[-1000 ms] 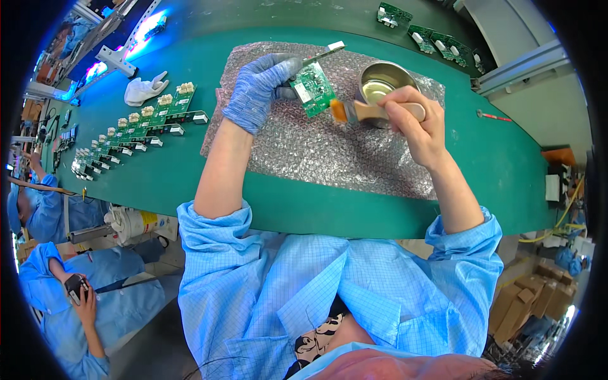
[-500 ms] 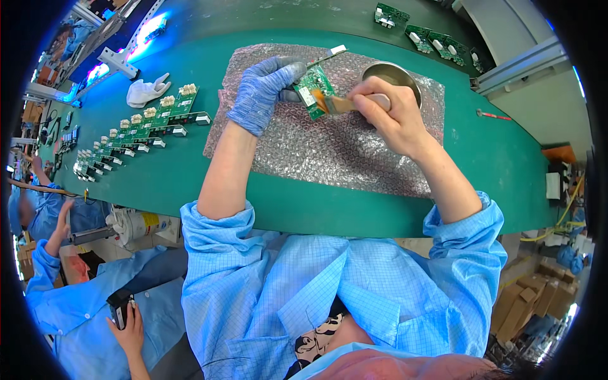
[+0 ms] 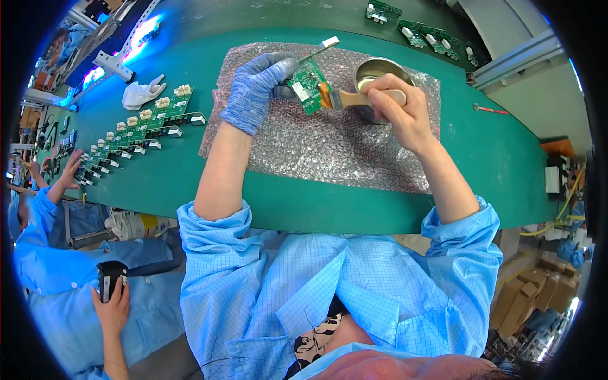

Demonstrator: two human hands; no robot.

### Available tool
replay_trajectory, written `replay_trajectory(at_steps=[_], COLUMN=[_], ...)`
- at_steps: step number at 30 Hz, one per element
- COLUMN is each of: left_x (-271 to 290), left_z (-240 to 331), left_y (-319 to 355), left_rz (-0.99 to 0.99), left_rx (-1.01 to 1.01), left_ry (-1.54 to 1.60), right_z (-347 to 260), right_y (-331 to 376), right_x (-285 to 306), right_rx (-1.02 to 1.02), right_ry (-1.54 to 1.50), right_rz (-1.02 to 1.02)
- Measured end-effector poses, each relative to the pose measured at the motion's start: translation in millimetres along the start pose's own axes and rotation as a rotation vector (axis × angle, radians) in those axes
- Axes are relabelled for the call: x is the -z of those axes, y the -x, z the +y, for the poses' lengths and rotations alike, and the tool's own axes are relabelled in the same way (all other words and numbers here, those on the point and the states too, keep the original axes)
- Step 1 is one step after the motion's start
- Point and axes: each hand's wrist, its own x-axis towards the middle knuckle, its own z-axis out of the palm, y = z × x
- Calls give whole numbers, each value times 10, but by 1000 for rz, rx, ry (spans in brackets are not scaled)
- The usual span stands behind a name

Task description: Applying a liquid coating to printed circuit boards using a brush at an assembly workbench.

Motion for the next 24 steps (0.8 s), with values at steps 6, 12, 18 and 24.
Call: replay_trajectory(at_steps=[6, 12, 18, 24], left_x=[-32, -9, -29, -18], left_z=[2, -7, 16, -5], left_y=[-10, -28, -21, -19], left_rz=[87, 78, 118, 159], left_rx=[-36, -37, -99, -92], left_ry=[54, 141, 179, 216], right_z=[29, -1, -25, -7], right_y=[33, 95, -31, 4], right_x=[-75, -262, -171, -364], right_rx=[-27, -32, -13, -64], right_ry=[-119, -43, -80, -102], right_rz=[271, 260, 454, 333])
